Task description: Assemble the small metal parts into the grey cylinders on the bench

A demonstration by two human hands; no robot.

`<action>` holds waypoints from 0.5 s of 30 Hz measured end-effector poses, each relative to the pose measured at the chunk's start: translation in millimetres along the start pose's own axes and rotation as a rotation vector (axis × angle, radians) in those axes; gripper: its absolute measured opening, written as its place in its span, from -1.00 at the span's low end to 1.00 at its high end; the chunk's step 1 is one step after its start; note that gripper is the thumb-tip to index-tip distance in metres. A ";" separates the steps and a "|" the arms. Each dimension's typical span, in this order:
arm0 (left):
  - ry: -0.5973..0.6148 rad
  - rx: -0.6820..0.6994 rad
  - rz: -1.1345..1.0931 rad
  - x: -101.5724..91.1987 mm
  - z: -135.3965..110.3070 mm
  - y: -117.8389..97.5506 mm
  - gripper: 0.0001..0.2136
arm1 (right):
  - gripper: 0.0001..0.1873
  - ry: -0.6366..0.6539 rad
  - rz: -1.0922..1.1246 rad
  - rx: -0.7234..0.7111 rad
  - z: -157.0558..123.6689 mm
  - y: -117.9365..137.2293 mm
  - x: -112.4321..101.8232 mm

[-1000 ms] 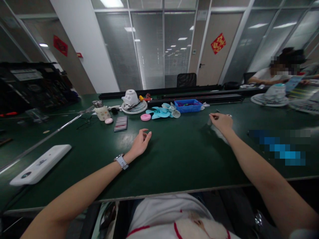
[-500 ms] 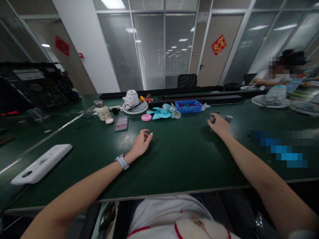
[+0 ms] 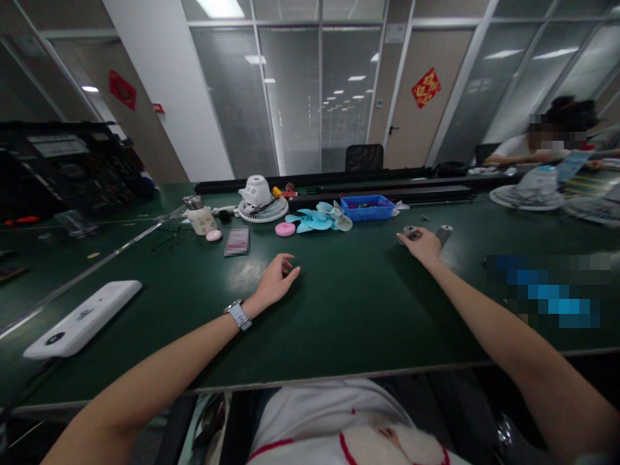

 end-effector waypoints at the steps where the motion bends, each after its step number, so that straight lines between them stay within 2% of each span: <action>1: 0.002 0.017 -0.003 0.2 0.1 -1.8 -0.62 | -0.48 0.022 0.055 -0.053 -8.5 15.1 5.8; 3: 0.009 0.062 -0.007 0.5 -0.1 -7.7 -0.69 | -0.49 0.146 0.213 -0.206 -34.4 55.1 25.3; 5: 0.005 0.111 -0.018 -0.6 -2.1 -16.4 -0.72 | -0.49 0.364 0.380 -0.383 -74.4 102.5 49.6; 6: -0.001 0.135 -0.026 -1.7 -3.8 -21.7 -0.73 | -0.47 0.475 0.407 -0.466 -98.4 125.4 60.2; 9: -0.017 0.220 -0.035 -4.8 -11.3 -41.2 -0.72 | -0.50 0.677 0.411 -0.643 -164.7 174.3 76.1; 12: -0.008 0.305 -0.035 -2.6 -18.7 -60.6 -0.70 | -0.54 0.790 0.426 -0.716 -202.7 193.0 81.2; 15: 0.016 0.357 -0.035 5.2 -21.3 -72.9 -0.70 | -0.58 0.796 0.416 -0.737 -211.0 192.9 82.3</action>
Point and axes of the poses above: each hand's wrist, its own z-axis towards the middle knuckle, its own x-axis out of the palm, y = z × x, the point moved 9 cm from there along z, towards the middle knuckle, and after that the axes turned 11 degrees about y, right-handed, at the moved point
